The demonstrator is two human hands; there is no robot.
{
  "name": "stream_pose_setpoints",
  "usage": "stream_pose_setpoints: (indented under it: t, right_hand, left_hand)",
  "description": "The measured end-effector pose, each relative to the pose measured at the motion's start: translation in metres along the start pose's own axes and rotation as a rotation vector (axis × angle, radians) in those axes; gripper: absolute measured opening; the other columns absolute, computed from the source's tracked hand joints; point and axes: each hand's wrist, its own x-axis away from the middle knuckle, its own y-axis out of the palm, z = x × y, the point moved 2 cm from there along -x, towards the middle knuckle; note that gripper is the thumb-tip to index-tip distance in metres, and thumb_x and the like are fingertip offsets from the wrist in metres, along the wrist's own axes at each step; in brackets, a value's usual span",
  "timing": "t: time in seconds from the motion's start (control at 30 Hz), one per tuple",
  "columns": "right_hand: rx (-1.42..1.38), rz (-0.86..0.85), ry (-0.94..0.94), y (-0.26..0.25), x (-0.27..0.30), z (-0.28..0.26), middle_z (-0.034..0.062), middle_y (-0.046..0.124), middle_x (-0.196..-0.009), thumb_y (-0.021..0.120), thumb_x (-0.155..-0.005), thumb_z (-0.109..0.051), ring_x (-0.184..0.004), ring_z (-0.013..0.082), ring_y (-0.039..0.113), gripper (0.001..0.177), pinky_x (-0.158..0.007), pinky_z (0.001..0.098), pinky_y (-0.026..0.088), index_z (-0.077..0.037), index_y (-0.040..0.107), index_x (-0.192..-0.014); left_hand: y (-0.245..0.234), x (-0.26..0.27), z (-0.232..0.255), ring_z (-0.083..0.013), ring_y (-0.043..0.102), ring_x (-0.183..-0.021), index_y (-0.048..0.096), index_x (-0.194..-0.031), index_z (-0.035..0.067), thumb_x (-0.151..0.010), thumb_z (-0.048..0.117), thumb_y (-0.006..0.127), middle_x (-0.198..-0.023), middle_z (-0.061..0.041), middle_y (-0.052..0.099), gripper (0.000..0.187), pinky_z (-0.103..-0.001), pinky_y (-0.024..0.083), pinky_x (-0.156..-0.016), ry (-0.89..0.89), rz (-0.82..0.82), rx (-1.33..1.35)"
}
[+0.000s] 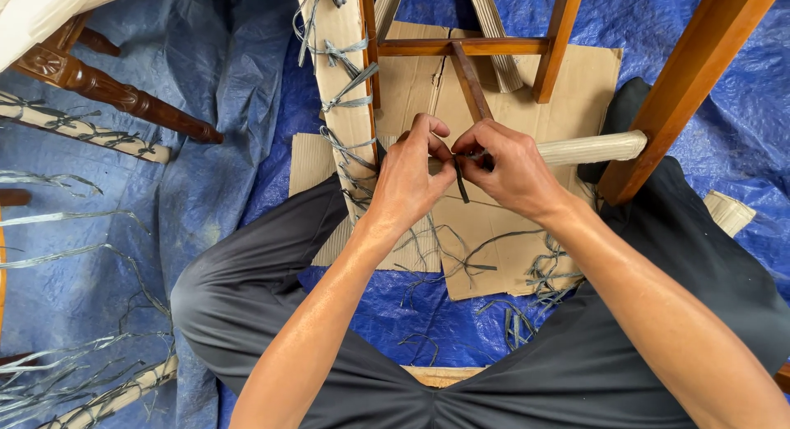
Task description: Wrapping protective cardboard strips and tying them with twine around the legs and rungs of a wooden chair.
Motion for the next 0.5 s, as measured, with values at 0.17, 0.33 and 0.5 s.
stream_pose_setpoints:
  t: [0.17,0.33,0.5]
  right_hand:
    - [0.113,0.118,-0.104,0.009,0.008,-0.007,0.0120,0.066,-0.098,0.077,-0.087,0.002,-0.083,0.0270,0.071,0.020,-0.071,0.0362,0.056,-0.002,0.066,-0.103]
    - [0.133,0.196,-0.157,0.012,0.012,-0.008,0.0113,0.065,-0.098,0.077,-0.089,0.003,-0.083,0.0281,0.069,0.020,-0.070,0.0364,0.055,-0.001,0.064,-0.104]
    - [0.074,0.213,-0.171,0.011,0.014,-0.006,0.0104,0.066,-0.100,0.077,-0.090,0.006,-0.087,0.0264,0.070,0.020,-0.072,0.0348,0.056,0.000,0.064,-0.103]
  left_hand:
    - [-0.006,0.000,0.008,-0.0284,0.075,-0.090,0.062,-0.113,0.002,-0.086,0.003,0.066,-0.089,-0.012,0.074,0.028,-0.039,0.058,-0.083,-0.014,-0.003,0.055]
    - [-0.005,-0.002,0.000,-0.0279,0.074,-0.088,0.074,-0.106,0.000,-0.088,0.001,0.065,-0.097,-0.015,0.069,0.019,-0.036,0.059,-0.079,0.048,0.005,0.029]
    - [-0.002,-0.002,-0.004,-0.0270,0.074,-0.089,0.072,-0.099,-0.001,-0.087,0.001,0.066,-0.097,-0.014,0.069,0.014,-0.035,0.060,-0.079,0.056,0.019,0.038]
